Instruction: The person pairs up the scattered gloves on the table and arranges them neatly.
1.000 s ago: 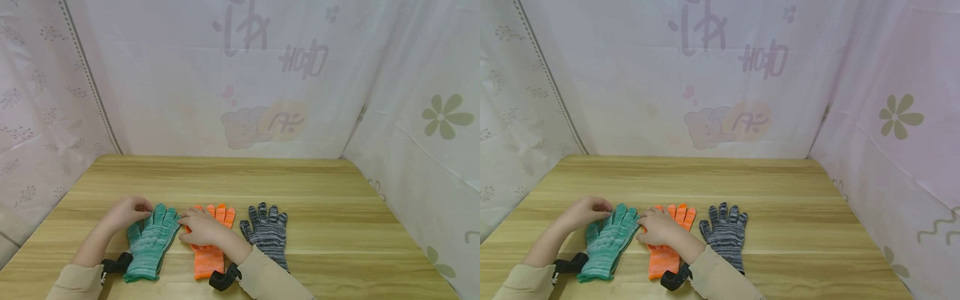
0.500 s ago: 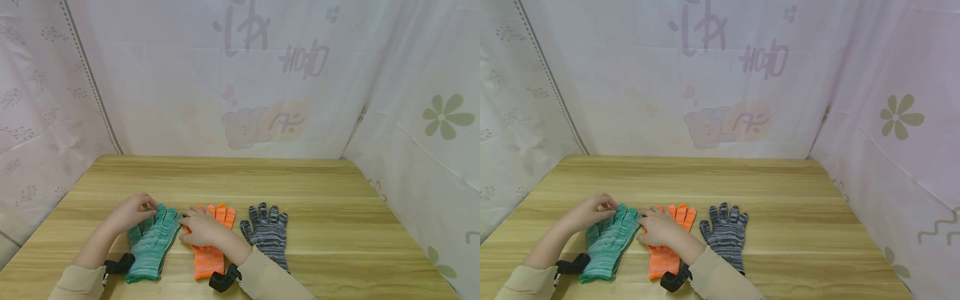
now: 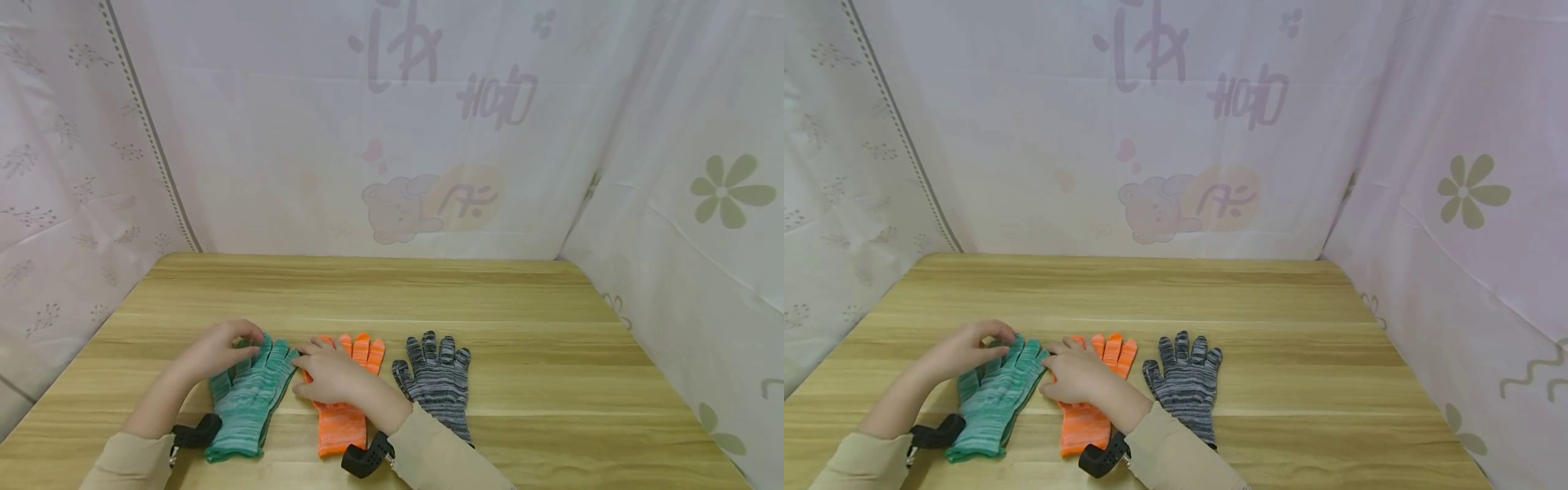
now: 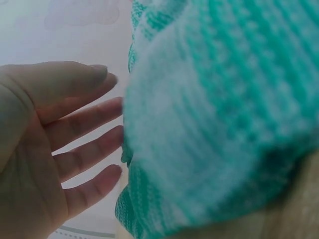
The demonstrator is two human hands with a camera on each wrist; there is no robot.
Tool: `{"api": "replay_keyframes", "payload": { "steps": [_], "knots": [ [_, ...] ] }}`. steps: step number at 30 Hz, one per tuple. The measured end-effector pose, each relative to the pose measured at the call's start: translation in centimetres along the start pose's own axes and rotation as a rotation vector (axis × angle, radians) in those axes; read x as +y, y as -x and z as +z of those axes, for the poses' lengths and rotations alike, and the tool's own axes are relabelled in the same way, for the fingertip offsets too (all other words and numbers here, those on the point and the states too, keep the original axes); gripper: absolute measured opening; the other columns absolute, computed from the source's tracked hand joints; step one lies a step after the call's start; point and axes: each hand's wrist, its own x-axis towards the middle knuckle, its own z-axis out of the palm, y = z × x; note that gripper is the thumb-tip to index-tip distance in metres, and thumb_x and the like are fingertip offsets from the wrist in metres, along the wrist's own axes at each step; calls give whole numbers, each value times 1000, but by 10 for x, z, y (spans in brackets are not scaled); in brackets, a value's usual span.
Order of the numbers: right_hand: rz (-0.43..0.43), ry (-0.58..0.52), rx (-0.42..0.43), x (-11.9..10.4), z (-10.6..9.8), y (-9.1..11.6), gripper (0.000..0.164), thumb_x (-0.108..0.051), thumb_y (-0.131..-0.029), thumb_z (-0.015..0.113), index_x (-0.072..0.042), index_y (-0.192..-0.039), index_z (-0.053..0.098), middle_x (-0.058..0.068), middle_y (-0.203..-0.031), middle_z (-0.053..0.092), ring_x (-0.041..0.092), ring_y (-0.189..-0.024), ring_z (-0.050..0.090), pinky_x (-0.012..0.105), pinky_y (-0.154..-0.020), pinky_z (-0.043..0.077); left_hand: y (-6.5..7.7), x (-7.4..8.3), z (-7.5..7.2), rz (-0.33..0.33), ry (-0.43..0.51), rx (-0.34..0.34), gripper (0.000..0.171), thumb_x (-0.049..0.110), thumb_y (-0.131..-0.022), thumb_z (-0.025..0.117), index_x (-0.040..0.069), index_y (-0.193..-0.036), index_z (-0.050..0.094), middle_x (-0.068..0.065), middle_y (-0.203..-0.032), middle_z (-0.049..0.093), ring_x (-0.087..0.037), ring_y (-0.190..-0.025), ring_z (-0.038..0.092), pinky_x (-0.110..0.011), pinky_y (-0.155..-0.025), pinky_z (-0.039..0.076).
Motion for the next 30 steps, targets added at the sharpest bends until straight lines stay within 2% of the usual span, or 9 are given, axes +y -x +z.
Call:
{"api": "replay_keyframes", "payload": {
  "steps": [7,17,26,30],
  "knots": [
    [4,-12,-10,0,0,0,50,-41,-95,58,-21,-140,52,-4,-150,36,23,-141,22,51,-112,17,0,-3,1,-11,21,-66,14,11,-91,65,6,-104,70,-15,-120,60,-40,-113,53,-54,-89,45],
    [6,-23,-4,0,1,1,50,-41,-95,58,-21,-140,51,-4,-149,36,23,-141,22,52,-111,17,2,-3,1,-21,32,-103,18,11,-91,66,3,-106,69,-17,-123,53,-42,-114,49,-55,-89,44],
    [7,-27,-4,0,0,1,50,-41,-95,59,-21,-140,52,-4,-150,36,23,-141,22,52,-111,17,2,-4,0,-13,50,-120,22,10,-90,66,0,-110,68,-15,-120,55,-41,-114,49,-55,-90,44],
    [7,-29,-3,0,0,2,50,-40,-95,59,-21,-140,52,-4,-149,36,23,-141,22,52,-111,17,2,-4,-1,-36,79,-123,24,13,-91,66,0,-112,67,-13,-120,54,-40,-114,49,-55,-90,44]
  ]
}}
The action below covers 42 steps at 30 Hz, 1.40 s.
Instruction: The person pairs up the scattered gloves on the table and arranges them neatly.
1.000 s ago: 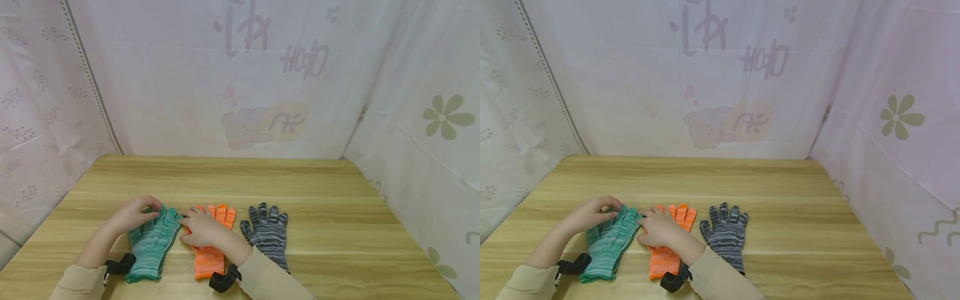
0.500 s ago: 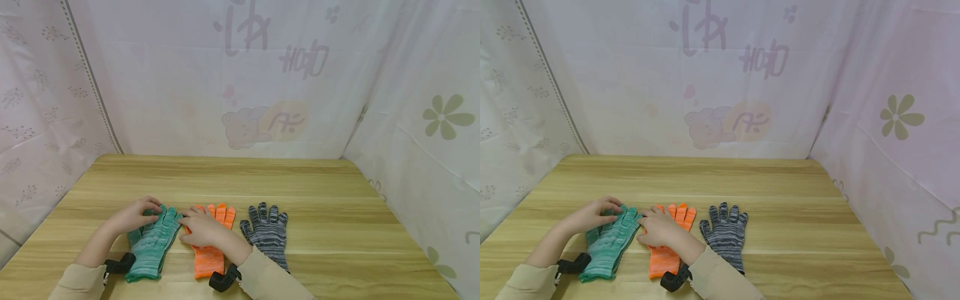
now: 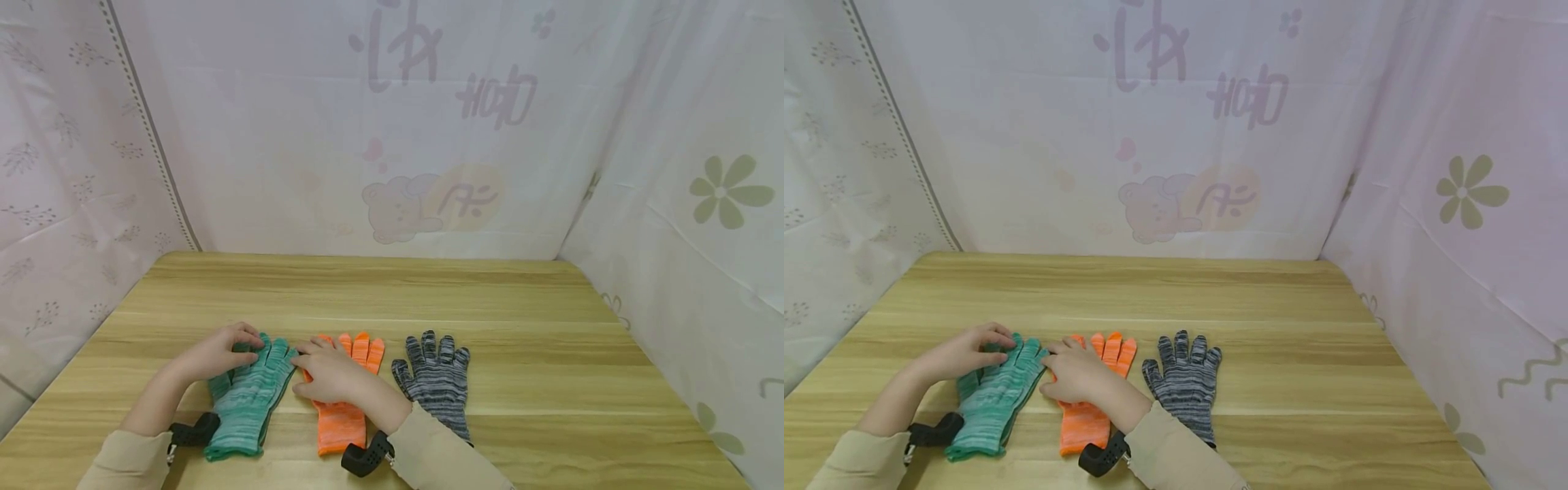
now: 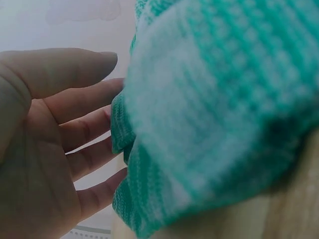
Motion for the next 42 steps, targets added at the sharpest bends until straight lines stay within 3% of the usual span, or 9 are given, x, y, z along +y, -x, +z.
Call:
{"api": "replay_keyframes", "payload": {
  "steps": [6,14,25,42],
  "knots": [
    [-5,11,7,1,1,-1,50,-40,-94,59,-21,-140,52,-4,-149,37,23,-141,23,52,-112,17,3,3,-4,-23,37,19,28,14,-93,64,-4,-115,64,-14,-119,52,-41,-114,48,-57,-89,42],
    [-6,20,0,1,1,-1,50,-40,-94,59,-21,-140,52,-4,-150,36,22,-141,23,52,-112,17,4,2,-3,-42,7,32,36,15,-93,64,-7,-121,60,-14,-119,52,-40,-112,49,-55,-88,44],
    [-7,16,2,0,0,0,50,-40,-94,59,-21,-140,52,-3,-150,36,23,-141,23,52,-112,16,3,2,-3,-46,-51,40,24,16,-92,64,-1,-110,66,-18,-116,58,-40,-108,54,-55,-87,45],
    [-2,6,-2,0,-1,0,50,-40,-95,59,-20,-140,52,-3,-150,36,23,-141,22,52,-112,17,1,0,-1,8,-49,-17,33,20,-92,66,-3,-116,65,-16,-126,51,-42,-119,45,-56,-91,42]
  ]
}}
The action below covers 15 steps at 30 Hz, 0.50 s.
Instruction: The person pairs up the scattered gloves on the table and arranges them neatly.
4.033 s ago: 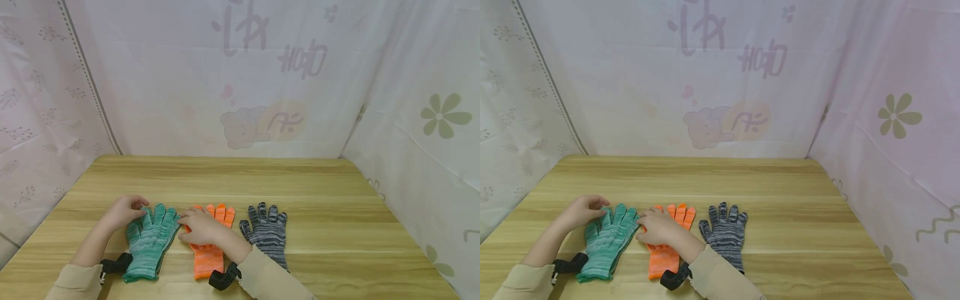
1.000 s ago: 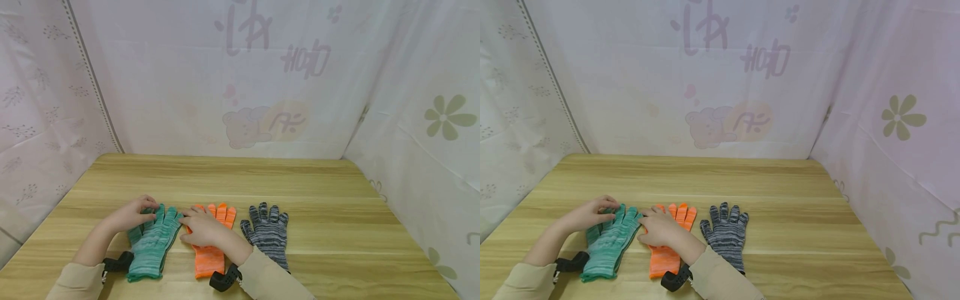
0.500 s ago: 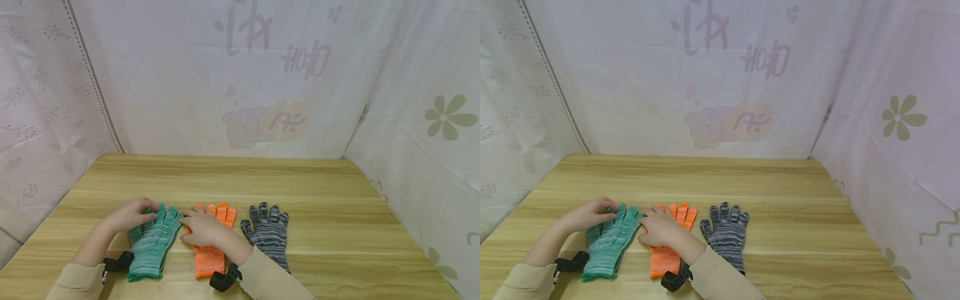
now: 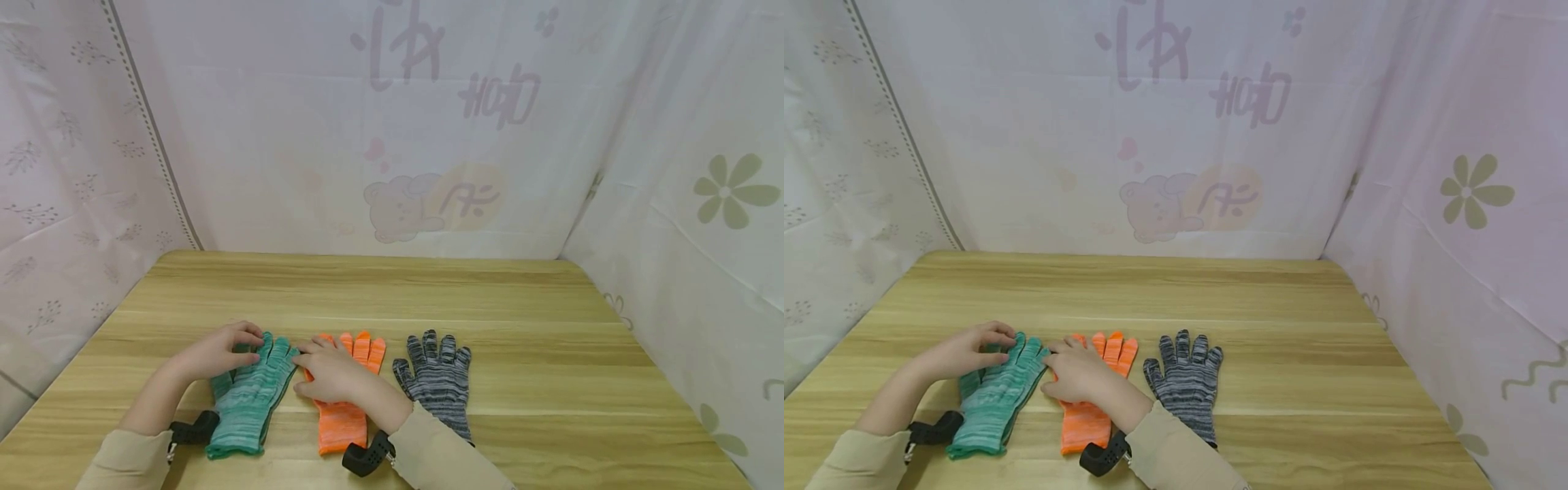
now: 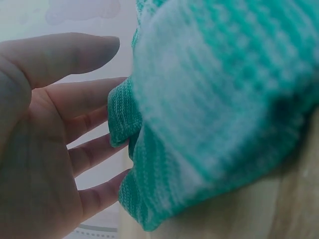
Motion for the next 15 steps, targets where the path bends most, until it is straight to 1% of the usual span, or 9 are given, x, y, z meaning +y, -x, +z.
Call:
{"api": "replay_keyframes", "payload": {
  "steps": [6,10,12,15],
  "knots": [
    [-2,-5,1,0,0,1,50,-39,-95,59,-20,-140,52,-3,-149,37,23,-141,22,52,-112,17,1,1,-2,50,-20,-7,35,21,-91,68,-5,-115,65,-10,-118,50,-35,-110,47,-48,-84,46],
    [0,-1,-2,0,0,0,50,-40,-94,59,-21,-140,52,-3,-149,37,23,-141,23,52,-112,17,1,2,-1,54,-24,-9,40,21,-91,68,-7,-119,63,-10,-119,48,-33,-109,46,-45,-83,46],
    [1,2,-3,0,0,0,50,-40,-94,59,-21,-140,52,-3,-149,37,23,-141,23,52,-112,17,1,1,0,50,-30,-7,45,22,-91,68,-8,-123,59,-12,-123,48,-34,-112,45,-47,-85,45],
    [2,6,-3,0,0,0,50,-41,-94,60,-21,-140,52,-3,-149,37,23,-141,23,51,-112,17,1,1,1,51,-49,-10,52,24,-91,66,-10,-129,54,-18,-131,45,-41,-119,41,-54,-90,42]
  ]
}}
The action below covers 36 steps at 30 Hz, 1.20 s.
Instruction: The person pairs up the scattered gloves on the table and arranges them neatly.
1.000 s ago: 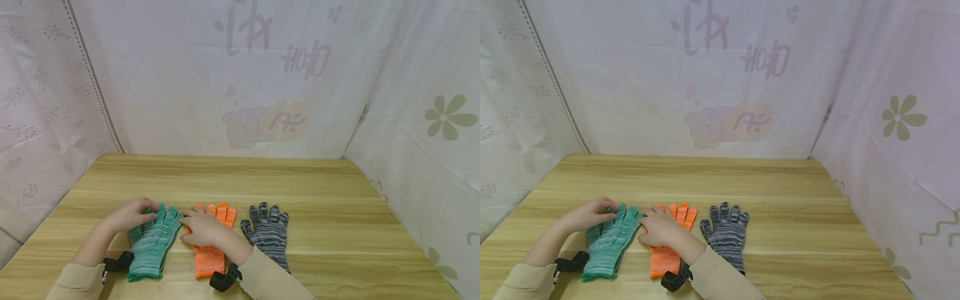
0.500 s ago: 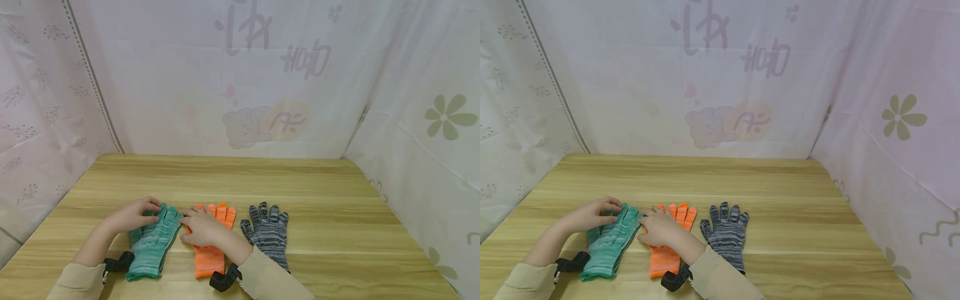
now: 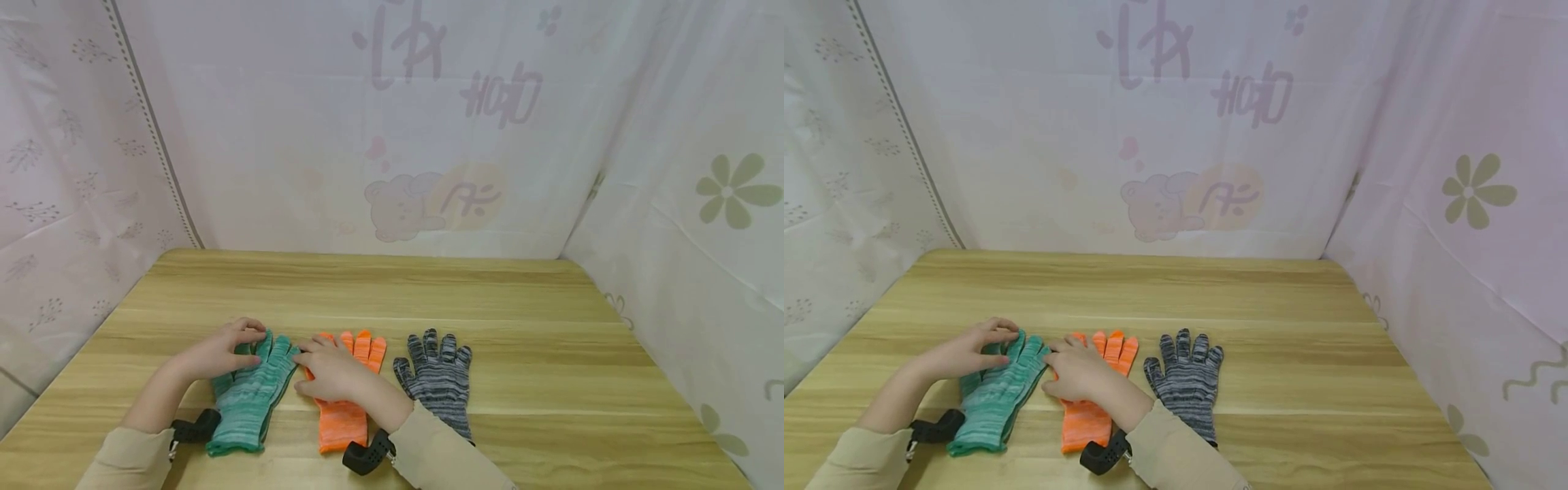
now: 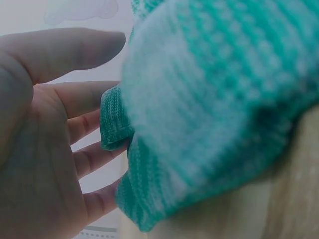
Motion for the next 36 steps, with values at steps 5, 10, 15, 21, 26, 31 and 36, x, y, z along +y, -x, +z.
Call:
{"api": "replay_keyframes", "payload": {
  "steps": [5,10,15,21,26,31,36],
  "knots": [
    [-3,-8,3,1,0,-1,50,-40,-94,60,-20,-139,53,-3,-150,36,23,-141,23,51,-112,17,1,2,0,-18,-18,-16,60,30,-92,65,-11,-133,49,-24,-141,39,-50,-126,32,-65,-94,33],
    [-11,-12,12,2,2,-1,49,-40,-94,59,-20,-139,53,-3,-149,37,23,-141,23,52,-112,18,0,6,-1,-66,-24,-28,64,33,-92,65,-8,-137,46,-23,-144,38,-50,-128,29,-67,-94,31],
    [-13,-16,17,3,2,-1,49,-40,-94,60,-20,-139,54,-3,-149,37,24,-141,23,52,-111,18,0,8,-1,-82,-33,-34,65,32,-91,66,-7,-138,45,-22,-145,37,-49,-128,29,-67,-95,32],
    [-17,-34,54,4,3,-3,51,-40,-95,59,-19,-141,51,-3,-149,38,24,-141,23,51,-111,18,0,12,-1,-97,-21,-41,75,38,-85,71,-6,-139,44,-22,-146,36,-49,-129,28,-66,-94,33],
    [-34,-45,89,5,5,-7,56,-40,-94,59,-19,-145,45,-4,-147,40,24,-140,24,53,-111,19,1,13,-1,-113,-7,-54,83,41,-80,76,-6,-140,43,-22,-147,34,-50,-129,26,-67,-94,32],
    [-31,-50,72,3,5,-12,56,-41,-94,59,-22,-145,45,-3,-148,39,26,-141,23,53,-110,19,1,12,0,-126,-13,-56,86,40,-77,79,-5,-141,43,-21,-147,33,-50,-131,23,-67,-95,31],
    [-27,-63,43,1,4,-16,54,-42,-94,59,-25,-144,47,-2,-149,38,27,-141,22,54,-110,19,1,11,1,-125,-13,-55,87,38,-76,81,-5,-141,42,-21,-148,32,-51,-132,21,-67,-96,31]
  ]
}}
